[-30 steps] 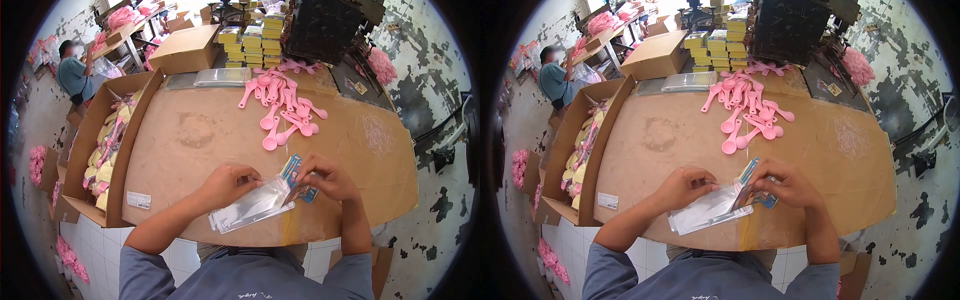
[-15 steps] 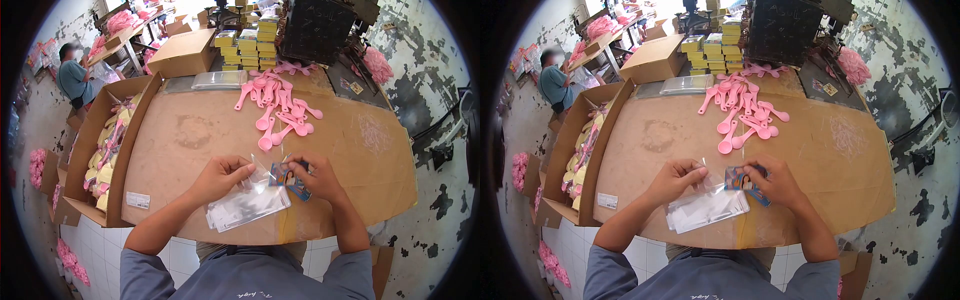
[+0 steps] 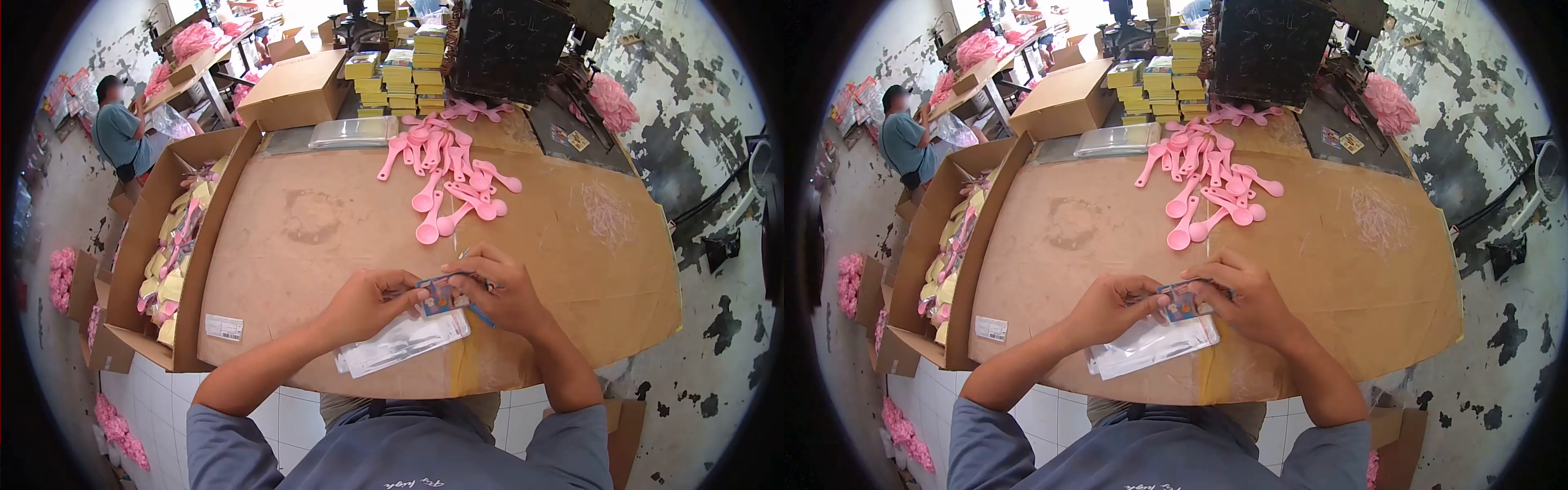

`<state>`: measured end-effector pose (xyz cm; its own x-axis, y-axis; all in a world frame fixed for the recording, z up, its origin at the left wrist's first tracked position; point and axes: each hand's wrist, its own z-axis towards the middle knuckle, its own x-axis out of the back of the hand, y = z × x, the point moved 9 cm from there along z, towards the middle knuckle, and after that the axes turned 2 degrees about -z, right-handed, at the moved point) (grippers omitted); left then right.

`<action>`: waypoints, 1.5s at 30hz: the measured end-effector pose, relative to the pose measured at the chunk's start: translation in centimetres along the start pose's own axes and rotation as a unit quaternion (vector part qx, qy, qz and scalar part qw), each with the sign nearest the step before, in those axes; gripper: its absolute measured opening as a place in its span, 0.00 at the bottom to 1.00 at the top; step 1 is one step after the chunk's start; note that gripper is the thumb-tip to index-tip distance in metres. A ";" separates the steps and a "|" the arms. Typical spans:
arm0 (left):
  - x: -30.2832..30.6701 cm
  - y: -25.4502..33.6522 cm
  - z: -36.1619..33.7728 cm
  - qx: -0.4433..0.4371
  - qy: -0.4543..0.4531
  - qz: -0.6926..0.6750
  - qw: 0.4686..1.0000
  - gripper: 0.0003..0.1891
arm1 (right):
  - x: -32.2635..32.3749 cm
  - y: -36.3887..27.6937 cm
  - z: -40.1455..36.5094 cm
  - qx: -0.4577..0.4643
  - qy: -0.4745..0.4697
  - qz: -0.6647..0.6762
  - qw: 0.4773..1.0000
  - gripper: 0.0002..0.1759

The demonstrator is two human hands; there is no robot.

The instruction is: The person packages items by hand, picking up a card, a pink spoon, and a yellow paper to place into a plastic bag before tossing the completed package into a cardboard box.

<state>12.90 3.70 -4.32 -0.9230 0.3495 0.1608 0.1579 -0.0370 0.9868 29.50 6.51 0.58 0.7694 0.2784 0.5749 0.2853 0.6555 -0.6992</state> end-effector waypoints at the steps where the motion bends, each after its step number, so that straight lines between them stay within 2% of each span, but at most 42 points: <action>1: 0.0 0.4 0.0 -0.018 -0.003 0.051 0.999 0.13 | -0.5 -0.3 0.1 -0.004 -0.002 0.011 1.000 0.14; 2: -0.1 0.8 0.0 -0.038 -0.007 0.103 0.994 0.13 | -0.7 -0.4 0.1 -0.008 -0.002 0.021 1.000 0.14; 5: 0.6 -1.0 0.5 -0.013 0.040 -0.047 0.998 0.12 | 0.0 2.1 -0.6 -0.141 0.077 0.178 0.971 0.16; 8: 1.2 -1.8 0.7 0.030 0.044 -0.114 0.992 0.13 | 0.8 2.9 -0.8 -0.143 0.079 0.165 0.973 0.15; 11: 1.0 -2.2 0.7 -0.008 0.021 -0.129 0.991 0.13 | -0.6 1.5 -0.2 -0.104 -0.009 0.088 0.991 0.14; 14: 1.2 -2.1 0.3 0.015 0.027 -0.115 0.993 0.12 | -2.4 -0.4 0.4 -0.002 -0.098 0.069 0.993 0.14; 17: 1.8 -2.6 0.4 0.006 0.040 -0.117 0.992 0.11 | -1.5 2.1 1.8 -0.082 -0.089 0.063 0.991 0.15; 19: 2.9 -2.6 0.7 0.003 0.062 -0.161 0.985 0.12 | 0.1 3.0 3.8 -0.004 -0.033 -0.184 0.982 0.15; 20: 3.4 -2.5 0.8 0.001 0.070 -0.182 0.981 0.12 | 0.7 3.5 4.5 0.035 -0.003 -0.305 0.952 0.16; 23: 3.9 -3.0 0.9 0.021 0.064 -0.220 0.973 0.13 | -0.2 5.5 5.6 0.099 -0.031 -0.461 0.881 0.17; 26: 4.5 -3.0 0.9 0.028 0.074 -0.221 0.972 0.13 | -0.5 6.0 6.1 0.071 -0.065 -0.428 0.898 0.15; 32: 4.6 -2.9 0.8 0.028 0.068 -0.227 0.971 0.13 | 3.3 5.0 5.6 0.024 0.024 -0.281 0.959 0.11; 35: 3.7 -2.5 0.6 0.023 0.061 -0.213 0.975 0.13 | 3.2 3.2 4.5 -0.071 -0.027 -0.090 0.993 0.08; 38: 3.1 -2.7 0.6 0.015 0.056 -0.187 0.981 0.13 | 2.0 1.5 3.7 -0.075 -0.037 0.014 0.996 0.08; 41: 2.7 -2.5 0.5 0.019 0.050 -0.177 0.983 0.13 | 2.0 2.3 3.0 -0.111 0.008 0.119 0.987 0.07; 44: 2.6 -1.9 0.1 0.049 0.029 -0.160 0.986 0.13 | 1.1 1.4 3.0 -0.122 -0.078 0.067 0.987 0.07; 45: 2.4 -1.8 0.0 0.063 0.020 -0.151 0.986 0.13 | 0.9 1.0 3.1 -0.096 -0.090 0.053 0.990 0.07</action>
<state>10.37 4.66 -5.74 -0.9472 0.2902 -0.1363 -0.0858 0.1801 0.9799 28.74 9.57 1.70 0.6916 0.4703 0.5482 0.3251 0.4751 -0.8177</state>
